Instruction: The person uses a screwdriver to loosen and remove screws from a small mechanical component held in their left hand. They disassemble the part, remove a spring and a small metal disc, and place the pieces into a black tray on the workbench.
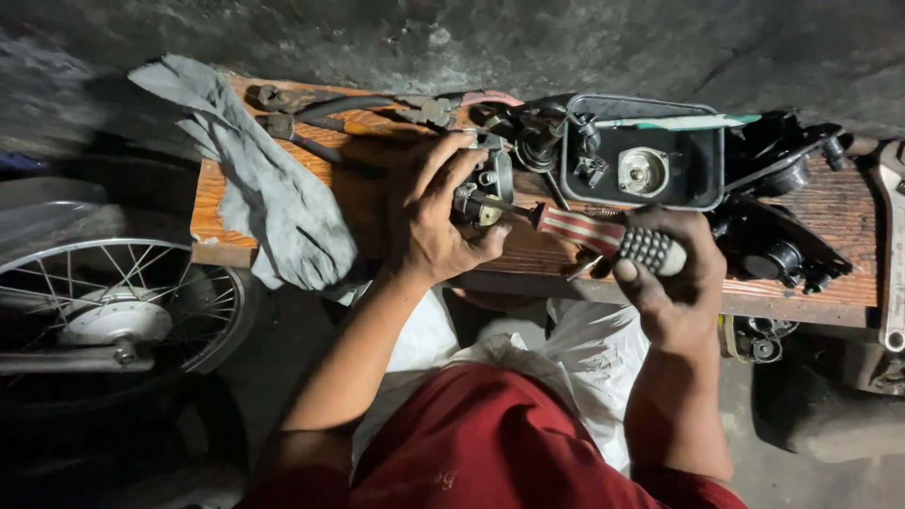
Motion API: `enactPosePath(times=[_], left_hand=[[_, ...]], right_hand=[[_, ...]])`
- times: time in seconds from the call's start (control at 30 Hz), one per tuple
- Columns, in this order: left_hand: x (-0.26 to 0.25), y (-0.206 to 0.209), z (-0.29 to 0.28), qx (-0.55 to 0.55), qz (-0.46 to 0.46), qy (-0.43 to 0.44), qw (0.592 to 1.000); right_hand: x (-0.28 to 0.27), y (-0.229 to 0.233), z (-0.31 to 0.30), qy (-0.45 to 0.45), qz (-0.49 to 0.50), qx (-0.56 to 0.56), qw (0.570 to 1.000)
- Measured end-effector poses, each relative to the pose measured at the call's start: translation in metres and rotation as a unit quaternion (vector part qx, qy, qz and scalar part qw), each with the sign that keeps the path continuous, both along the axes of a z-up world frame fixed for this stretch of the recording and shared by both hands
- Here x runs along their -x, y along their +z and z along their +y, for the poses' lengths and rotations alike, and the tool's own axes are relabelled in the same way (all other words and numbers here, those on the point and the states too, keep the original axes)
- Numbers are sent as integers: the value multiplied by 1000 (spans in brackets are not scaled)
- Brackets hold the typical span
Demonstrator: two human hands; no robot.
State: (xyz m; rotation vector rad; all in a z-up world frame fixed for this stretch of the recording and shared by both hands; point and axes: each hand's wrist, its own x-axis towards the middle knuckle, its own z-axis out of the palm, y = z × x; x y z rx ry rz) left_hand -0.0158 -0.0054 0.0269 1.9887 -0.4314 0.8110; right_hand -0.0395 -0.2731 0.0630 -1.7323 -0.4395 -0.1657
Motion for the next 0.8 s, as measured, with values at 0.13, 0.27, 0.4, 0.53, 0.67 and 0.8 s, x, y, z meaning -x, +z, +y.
enactPosePath(times=[0.13, 0.27, 0.4, 0.53, 0.67, 0.8], left_hand=[[0, 9, 2, -19, -13, 2, 1000], [0, 3, 2, -22, -6, 15, 1000], [-4, -7, 2, 8, 2, -12, 1000], [-6, -14, -1, 24, 16, -13, 999], [-6, -9, 1, 23, 17, -4, 1000], [-8, -10, 3, 25, 10, -10, 1000]], right_hand=[[-15, 19, -9, 76, 67, -30, 994], [-25, 54, -11, 120, 77, 132, 981], [-46, 74, -14, 197, 111, 237, 945], [-47, 98, 21, 245, 45, 368, 896], [-48, 96, 24, 221, 21, 368, 903], [-47, 93, 27, 191, -25, 420, 887]])
